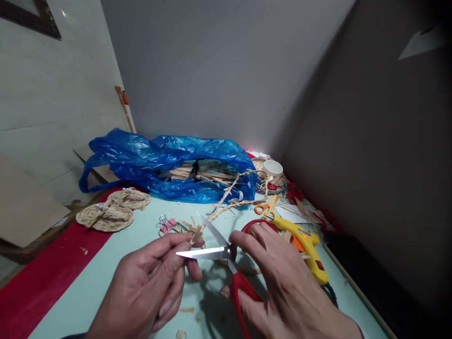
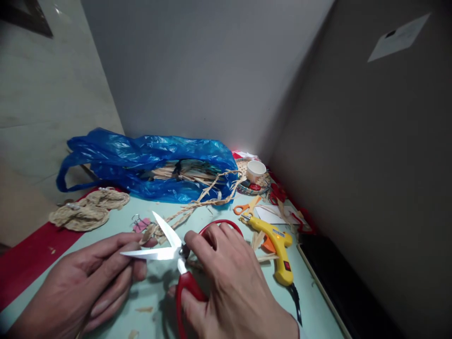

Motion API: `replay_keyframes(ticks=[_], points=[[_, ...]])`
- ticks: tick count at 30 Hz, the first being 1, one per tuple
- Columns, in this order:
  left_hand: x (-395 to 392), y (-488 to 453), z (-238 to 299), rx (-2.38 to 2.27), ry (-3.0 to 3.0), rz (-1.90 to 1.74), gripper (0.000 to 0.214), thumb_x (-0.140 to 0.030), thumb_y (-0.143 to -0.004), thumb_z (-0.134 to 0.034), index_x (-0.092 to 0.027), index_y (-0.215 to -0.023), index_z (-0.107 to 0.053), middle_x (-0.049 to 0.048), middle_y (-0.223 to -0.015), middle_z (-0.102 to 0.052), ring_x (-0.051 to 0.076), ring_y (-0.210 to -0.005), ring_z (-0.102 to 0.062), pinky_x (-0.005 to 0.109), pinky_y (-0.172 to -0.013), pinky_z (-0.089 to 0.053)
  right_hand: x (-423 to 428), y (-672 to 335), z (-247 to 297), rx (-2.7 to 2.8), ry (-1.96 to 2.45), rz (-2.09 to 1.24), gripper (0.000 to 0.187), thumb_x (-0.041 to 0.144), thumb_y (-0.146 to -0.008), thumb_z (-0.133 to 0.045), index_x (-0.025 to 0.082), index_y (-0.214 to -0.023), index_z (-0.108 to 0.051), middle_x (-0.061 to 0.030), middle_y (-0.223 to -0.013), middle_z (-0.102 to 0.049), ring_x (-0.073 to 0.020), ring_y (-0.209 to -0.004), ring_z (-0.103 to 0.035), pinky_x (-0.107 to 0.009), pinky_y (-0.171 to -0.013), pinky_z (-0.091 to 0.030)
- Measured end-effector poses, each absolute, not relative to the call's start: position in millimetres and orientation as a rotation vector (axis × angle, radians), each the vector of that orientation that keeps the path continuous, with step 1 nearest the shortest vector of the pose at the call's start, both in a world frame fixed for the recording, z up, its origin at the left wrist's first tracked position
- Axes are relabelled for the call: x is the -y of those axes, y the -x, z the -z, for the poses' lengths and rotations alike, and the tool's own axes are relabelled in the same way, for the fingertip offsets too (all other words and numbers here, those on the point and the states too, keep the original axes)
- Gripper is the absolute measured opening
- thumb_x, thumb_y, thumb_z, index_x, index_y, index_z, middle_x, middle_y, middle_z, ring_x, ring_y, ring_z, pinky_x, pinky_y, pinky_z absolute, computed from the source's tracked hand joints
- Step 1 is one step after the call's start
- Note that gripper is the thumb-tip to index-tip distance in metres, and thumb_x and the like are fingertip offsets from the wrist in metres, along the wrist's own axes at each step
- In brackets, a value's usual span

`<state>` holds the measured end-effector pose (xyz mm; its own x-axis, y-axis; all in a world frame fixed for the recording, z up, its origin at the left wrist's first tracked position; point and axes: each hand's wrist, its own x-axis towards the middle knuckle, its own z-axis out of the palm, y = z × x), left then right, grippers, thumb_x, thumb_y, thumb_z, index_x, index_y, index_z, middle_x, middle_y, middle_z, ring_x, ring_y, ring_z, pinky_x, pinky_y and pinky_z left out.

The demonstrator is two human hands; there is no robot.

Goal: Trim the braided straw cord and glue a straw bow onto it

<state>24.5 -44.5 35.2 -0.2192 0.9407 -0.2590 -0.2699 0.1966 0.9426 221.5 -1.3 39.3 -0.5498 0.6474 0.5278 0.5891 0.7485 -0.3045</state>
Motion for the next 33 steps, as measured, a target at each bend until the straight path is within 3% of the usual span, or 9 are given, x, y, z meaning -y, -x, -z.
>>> replay_keyframes(ticks=[7,14,20,33], points=[[50,-25,-27,-1.219,-0.825,-1.405,0.030,-0.038,-0.076,-0.080,-0.020,-0.100,-0.077,0.0056,-0.066,-0.074,0.004,-0.037,-0.044,0.014,-0.036,-0.038,-1,-225,-33,2.363,0.842,-0.058,0.027,0.018,-0.077,-0.059,0.020,-0.104,-0.060,-0.0018,-0.083,-0.056,-0.0177,-0.071,-0.050,-0.030,-0.060,-0.035],[47,-26,-41,-1.134,-0.670,-1.266,0.029,-0.033,-0.064,-0.086,-0.016,-0.088,-0.081,0.0054,-0.063,-0.072,0.000,-0.035,-0.034,0.011,-0.032,-0.028,-5,-230,-35,2.429,0.781,-0.001,0.033,0.022,-0.085,-0.057,0.017,-0.117,-0.059,-0.0031,-0.084,-0.056,-0.0181,-0.070,-0.048,-0.031,-0.059,-0.034],[47,-26,-43,-1.195,-0.703,-1.172,0.026,-0.039,-0.068,-0.083,-0.014,-0.070,-0.079,-0.0079,-0.037,-0.038,0.000,-0.030,-0.027,0.012,-0.031,-0.026,-3,-231,-35,2.411,0.729,0.167,0.033,0.019,-0.087,-0.056,0.015,-0.120,-0.059,-0.0033,-0.081,-0.057,-0.0178,-0.067,-0.046,-0.031,-0.057,-0.035],[46,-22,-44,-1.173,-0.739,-1.138,0.027,-0.043,-0.075,-0.077,-0.016,-0.069,-0.077,-0.0085,-0.036,-0.036,0.001,-0.028,-0.031,0.010,-0.031,-0.027,-6,-231,-23,2.397,0.716,0.098,0.027,0.017,-0.093,-0.052,0.013,-0.119,-0.058,-0.0022,-0.077,-0.056,-0.0154,-0.062,-0.047,-0.028,-0.052,-0.032]])
